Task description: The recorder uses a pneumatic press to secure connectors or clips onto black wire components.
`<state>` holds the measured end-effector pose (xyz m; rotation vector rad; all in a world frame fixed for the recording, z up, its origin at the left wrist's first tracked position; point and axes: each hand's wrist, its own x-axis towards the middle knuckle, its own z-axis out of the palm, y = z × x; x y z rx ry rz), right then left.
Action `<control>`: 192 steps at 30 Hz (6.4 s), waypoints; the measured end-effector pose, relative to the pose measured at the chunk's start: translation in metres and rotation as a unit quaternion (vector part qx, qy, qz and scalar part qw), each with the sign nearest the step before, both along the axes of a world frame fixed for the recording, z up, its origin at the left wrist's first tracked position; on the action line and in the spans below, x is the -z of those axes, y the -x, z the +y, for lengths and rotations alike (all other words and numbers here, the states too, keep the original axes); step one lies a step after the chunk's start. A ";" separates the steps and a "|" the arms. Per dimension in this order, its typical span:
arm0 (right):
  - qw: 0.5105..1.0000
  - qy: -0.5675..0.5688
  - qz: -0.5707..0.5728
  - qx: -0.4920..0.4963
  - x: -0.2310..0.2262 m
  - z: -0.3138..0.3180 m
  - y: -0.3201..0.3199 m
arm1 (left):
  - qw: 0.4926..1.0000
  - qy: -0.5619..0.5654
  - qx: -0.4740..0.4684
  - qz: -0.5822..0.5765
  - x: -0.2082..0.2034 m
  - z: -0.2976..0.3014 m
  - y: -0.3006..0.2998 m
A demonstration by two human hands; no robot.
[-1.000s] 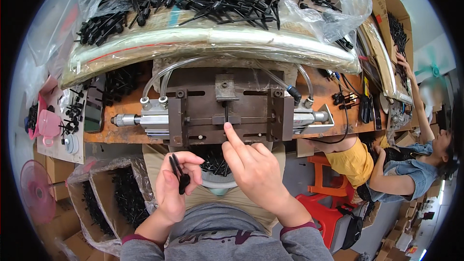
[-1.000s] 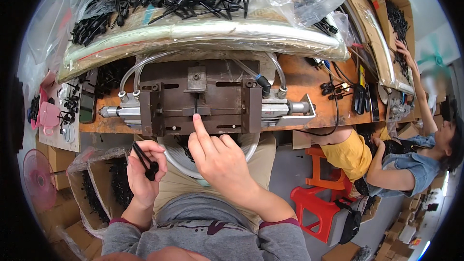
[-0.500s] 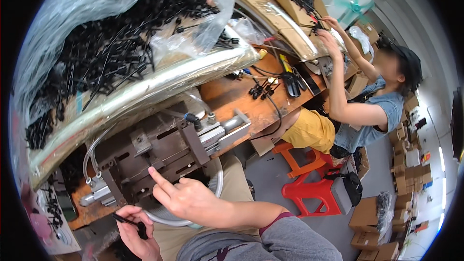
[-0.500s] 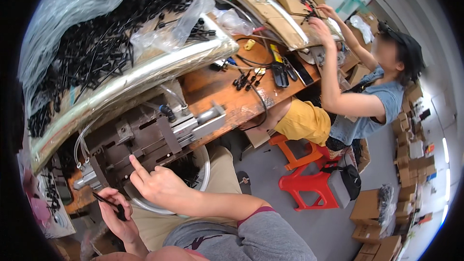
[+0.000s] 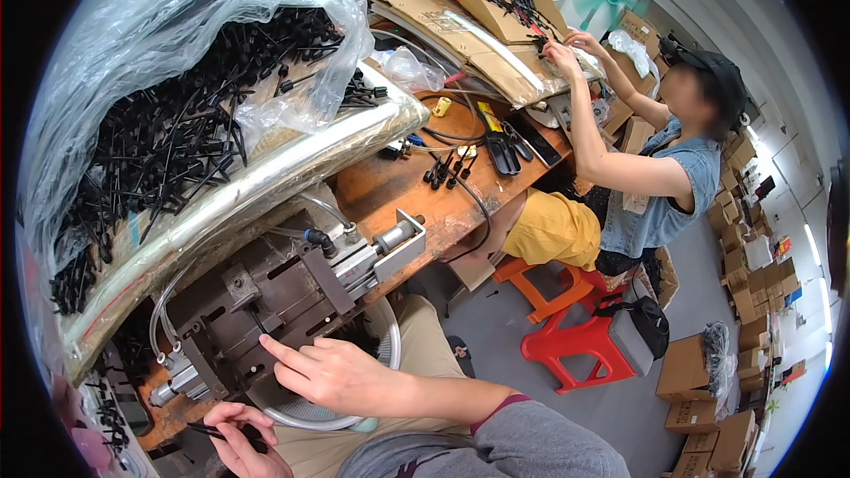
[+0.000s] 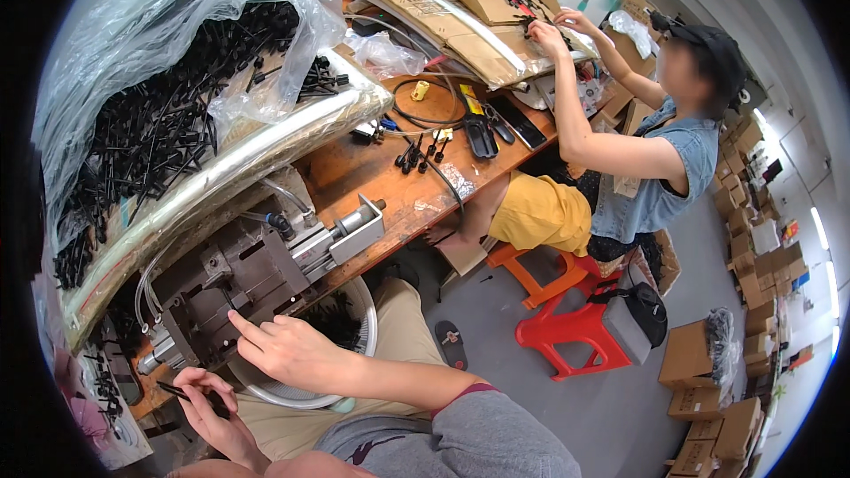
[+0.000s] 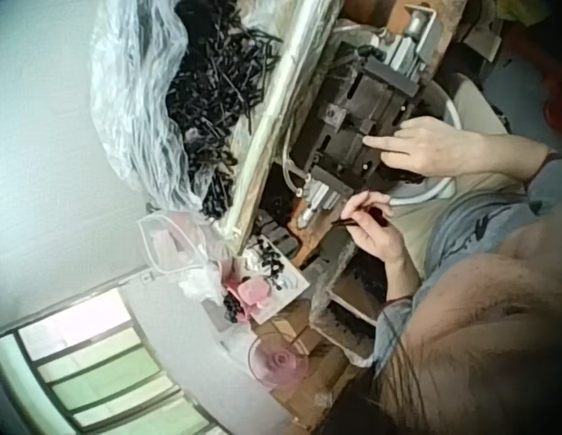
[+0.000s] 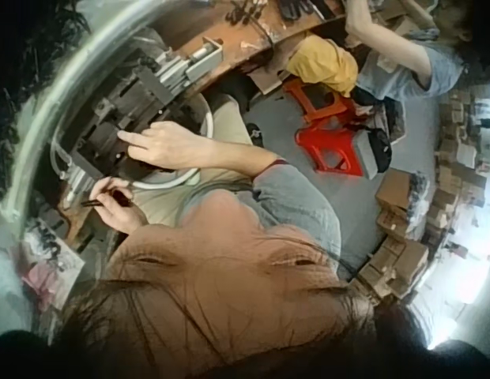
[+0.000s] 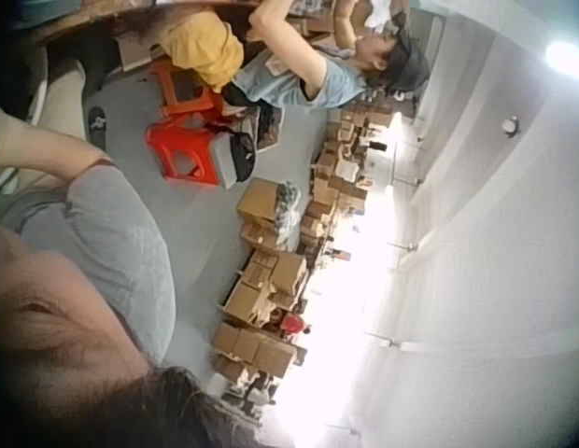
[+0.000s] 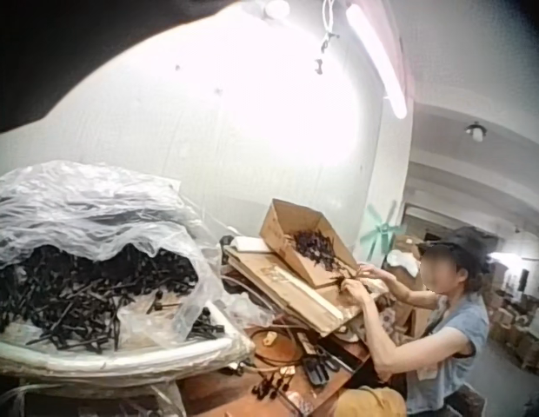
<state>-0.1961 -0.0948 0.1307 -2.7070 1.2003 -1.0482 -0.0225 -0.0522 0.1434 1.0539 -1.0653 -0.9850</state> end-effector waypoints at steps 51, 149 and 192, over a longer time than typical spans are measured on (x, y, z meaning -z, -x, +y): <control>0.992 -0.091 0.080 0.040 -0.021 -0.008 -0.013 | 0.952 -0.131 0.236 0.144 -0.030 -0.008 -0.015; 0.841 -0.284 -0.451 -0.095 -0.174 -0.254 0.055 | 0.791 0.019 0.315 -0.525 0.137 0.034 0.006; 0.700 -0.380 -0.600 -0.077 -0.069 -0.050 0.043 | 0.802 0.212 0.022 -0.558 0.010 -0.042 0.011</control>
